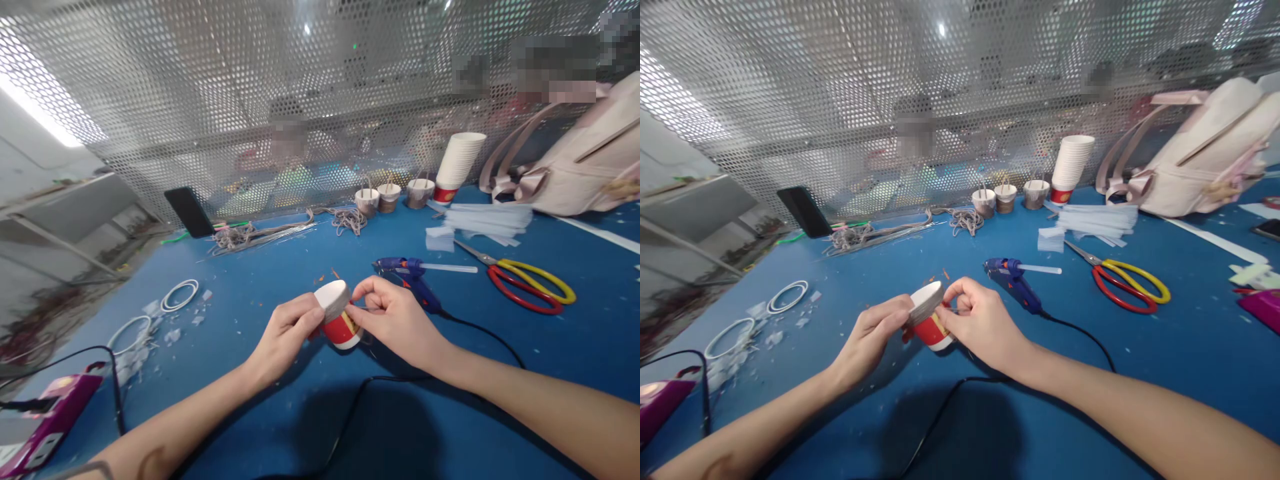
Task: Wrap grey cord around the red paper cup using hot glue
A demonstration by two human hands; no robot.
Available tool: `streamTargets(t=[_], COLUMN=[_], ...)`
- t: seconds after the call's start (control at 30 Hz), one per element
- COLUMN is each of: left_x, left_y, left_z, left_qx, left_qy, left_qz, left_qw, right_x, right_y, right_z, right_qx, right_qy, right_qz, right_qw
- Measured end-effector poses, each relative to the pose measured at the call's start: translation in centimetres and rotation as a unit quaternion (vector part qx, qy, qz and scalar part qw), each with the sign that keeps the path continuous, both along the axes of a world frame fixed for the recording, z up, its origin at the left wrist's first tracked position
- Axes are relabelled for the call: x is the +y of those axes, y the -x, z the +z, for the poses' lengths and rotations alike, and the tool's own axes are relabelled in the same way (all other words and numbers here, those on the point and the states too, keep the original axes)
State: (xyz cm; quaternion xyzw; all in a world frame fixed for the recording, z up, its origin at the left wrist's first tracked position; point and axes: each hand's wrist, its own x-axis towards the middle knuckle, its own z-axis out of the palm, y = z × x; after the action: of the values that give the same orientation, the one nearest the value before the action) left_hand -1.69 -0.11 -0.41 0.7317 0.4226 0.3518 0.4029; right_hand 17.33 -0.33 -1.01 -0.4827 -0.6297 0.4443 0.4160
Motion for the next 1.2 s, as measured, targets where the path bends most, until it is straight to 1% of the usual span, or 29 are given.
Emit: streamTargets(t=[0.1,0.2,0.33,0.4,0.47,0.53,0.6,0.67,0.77,0.9,1.0,1.07,1.13,1.2], left_x=[0.3,0.6,0.9,1.0,0.9,0.6,0.3,0.0,-0.3,-0.3,-0.1,0.0,0.3,0.5], left_y=[0.1,0.3,0.3,0.2,-0.1,-0.4,-0.8,-1.1,-1.4,-1.4,-1.2,-1.1,-1.0,-1.0], left_z=[0.0,-0.1,0.0,0.3,0.6,1.0,1.2,1.3,1.1,0.9,0.8,0.7,0.5,0.3], left_qx=[0.012,0.03,0.064,0.072,0.07,0.067,0.069,0.082,0.102,0.096,0.076,0.064,0.051,0.034], left_qy=[-0.012,-0.025,-0.038,-0.019,0.042,0.116,0.152,0.137,0.088,0.073,0.077,0.077,0.072,0.066], left_qz=[-0.02,-0.043,-0.068,-0.076,-0.073,-0.058,-0.039,-0.015,0.024,0.062,0.077,0.089,0.11,0.13], left_qw=[1.0,0.998,0.995,0.994,0.994,0.989,0.985,0.987,0.991,0.991,0.991,0.991,0.99,0.989], right_x=[0.0,0.0,0.2,0.2,0.2,0.1,0.1,0.0,0.0,-0.1,-0.3,-0.4,-0.7,-1.3], right_y=[-0.2,-0.3,-0.3,-0.2,-0.1,0.0,0.2,0.3,0.3,0.0,-0.2,-0.3,-0.2,-0.1], right_z=[0.0,-0.1,-0.4,-0.6,-0.7,-0.8,-0.9,-1.1,-1.3,-1.1,-0.9,-0.8,-0.8,-0.9], right_qx=[0.003,-0.018,-0.027,-0.019,-0.012,-0.018,-0.044,-0.075,-0.096,-0.071,-0.034,-0.032,-0.06,-0.116], right_qy=[-0.005,-0.024,-0.036,-0.026,-0.01,-0.005,-0.02,-0.04,-0.055,-0.068,-0.053,-0.037,-0.039,-0.079], right_qz=[0.032,0.068,0.08,0.083,0.082,0.078,0.066,0.054,0.051,0.063,0.063,0.063,0.071,0.093], right_qw=[0.999,0.997,0.996,0.996,0.997,0.997,0.997,0.995,0.993,0.993,0.996,0.997,0.995,0.986])
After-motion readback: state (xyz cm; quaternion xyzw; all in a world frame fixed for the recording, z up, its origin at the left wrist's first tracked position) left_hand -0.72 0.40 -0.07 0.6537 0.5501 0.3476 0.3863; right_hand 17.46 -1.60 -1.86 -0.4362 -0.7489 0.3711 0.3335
